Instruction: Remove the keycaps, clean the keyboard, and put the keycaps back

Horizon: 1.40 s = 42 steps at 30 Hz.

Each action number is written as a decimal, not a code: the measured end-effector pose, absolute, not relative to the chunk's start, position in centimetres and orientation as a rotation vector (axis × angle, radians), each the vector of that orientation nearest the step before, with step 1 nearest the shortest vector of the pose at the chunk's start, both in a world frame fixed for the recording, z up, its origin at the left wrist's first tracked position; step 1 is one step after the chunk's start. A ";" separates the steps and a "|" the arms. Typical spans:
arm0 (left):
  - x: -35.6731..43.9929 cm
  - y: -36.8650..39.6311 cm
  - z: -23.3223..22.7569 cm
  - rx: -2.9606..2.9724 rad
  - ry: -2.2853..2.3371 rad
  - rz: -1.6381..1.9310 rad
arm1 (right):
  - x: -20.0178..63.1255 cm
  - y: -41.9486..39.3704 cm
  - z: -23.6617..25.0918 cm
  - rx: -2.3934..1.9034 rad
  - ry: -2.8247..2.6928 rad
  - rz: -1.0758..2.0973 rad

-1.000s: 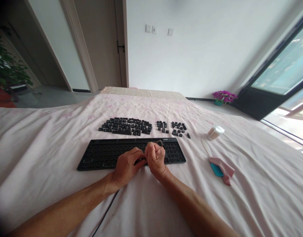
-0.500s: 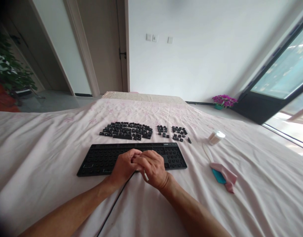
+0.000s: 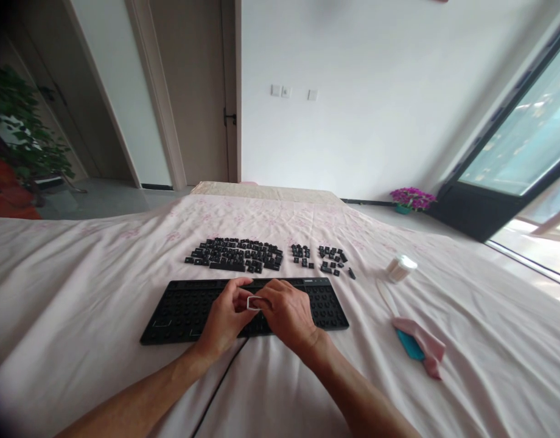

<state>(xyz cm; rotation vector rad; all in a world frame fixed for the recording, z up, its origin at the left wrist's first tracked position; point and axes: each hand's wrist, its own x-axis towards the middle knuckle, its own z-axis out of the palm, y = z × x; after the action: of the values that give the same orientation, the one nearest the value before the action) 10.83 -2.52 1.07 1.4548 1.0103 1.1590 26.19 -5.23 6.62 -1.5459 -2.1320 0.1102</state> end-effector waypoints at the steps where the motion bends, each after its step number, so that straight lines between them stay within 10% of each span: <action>1: 10.8 -2.5 1.0 1.445 1.004 1.167 | 26.2 -5.1 6.6 -1.577 -2.136 0.129; 20: 10.4 -2.5 0.8 1.668 1.027 1.198 | 28.6 4.7 4.9 -2.171 -1.979 0.141; 42: 10.5 -3.9 0.9 2.422 0.887 0.939 | 29.0 2.8 5.7 -1.930 -1.955 0.006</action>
<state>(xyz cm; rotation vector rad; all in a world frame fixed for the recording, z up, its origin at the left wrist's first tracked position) 10.46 -3.88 0.91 2.4219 0.8873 0.9385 28.98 2.79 5.68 -1.9304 -1.9551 0.0065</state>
